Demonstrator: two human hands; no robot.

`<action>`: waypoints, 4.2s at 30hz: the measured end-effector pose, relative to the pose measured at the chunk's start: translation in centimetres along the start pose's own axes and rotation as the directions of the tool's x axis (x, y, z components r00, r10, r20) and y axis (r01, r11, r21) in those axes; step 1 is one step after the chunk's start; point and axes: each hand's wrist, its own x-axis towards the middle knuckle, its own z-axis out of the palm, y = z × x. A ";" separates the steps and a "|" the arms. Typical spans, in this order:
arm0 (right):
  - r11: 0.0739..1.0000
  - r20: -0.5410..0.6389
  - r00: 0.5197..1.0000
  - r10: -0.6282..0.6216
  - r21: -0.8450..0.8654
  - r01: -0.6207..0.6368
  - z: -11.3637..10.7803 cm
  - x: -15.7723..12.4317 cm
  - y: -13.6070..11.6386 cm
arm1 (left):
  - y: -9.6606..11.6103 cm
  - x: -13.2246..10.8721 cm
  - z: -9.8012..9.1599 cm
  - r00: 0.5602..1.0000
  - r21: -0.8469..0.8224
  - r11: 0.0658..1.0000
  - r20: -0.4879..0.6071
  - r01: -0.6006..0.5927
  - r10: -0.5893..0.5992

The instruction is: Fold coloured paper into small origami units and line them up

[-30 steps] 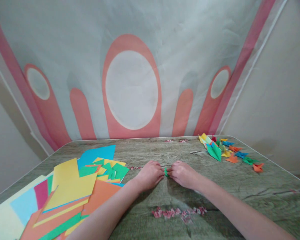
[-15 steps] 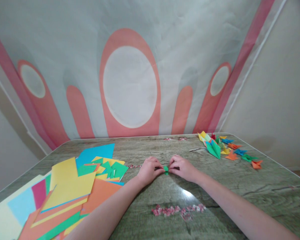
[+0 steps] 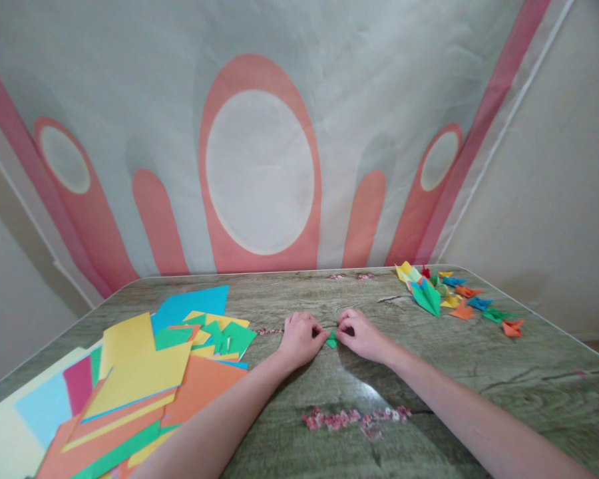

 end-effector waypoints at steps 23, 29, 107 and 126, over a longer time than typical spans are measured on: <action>0.992 0.069 0.994 0.084 -0.101 -0.077 -0.1 1.0 0.1 | 0.0 0.5 0.5 0.999 0.063 0.998 0.025 0.024 -0.026; 0.993 0.130 0.986 0.101 -0.077 -0.092 0.1 1.7 0.7 | -0.1 0.6 0.5 0.998 0.065 0.997 0.042 0.044 -0.047; 0.696 0.099 0.958 -0.268 -0.667 0.264 0.4 -1.5 -2.4 | 2.9 -2.8 -1.9 0.952 0.424 0.852 0.116 -0.306 0.284; 0.755 0.222 0.962 -0.156 -0.602 0.261 -0.4 -1.7 -2.8 | 3.4 -2.4 -2.2 0.950 0.412 0.856 0.139 -0.313 0.281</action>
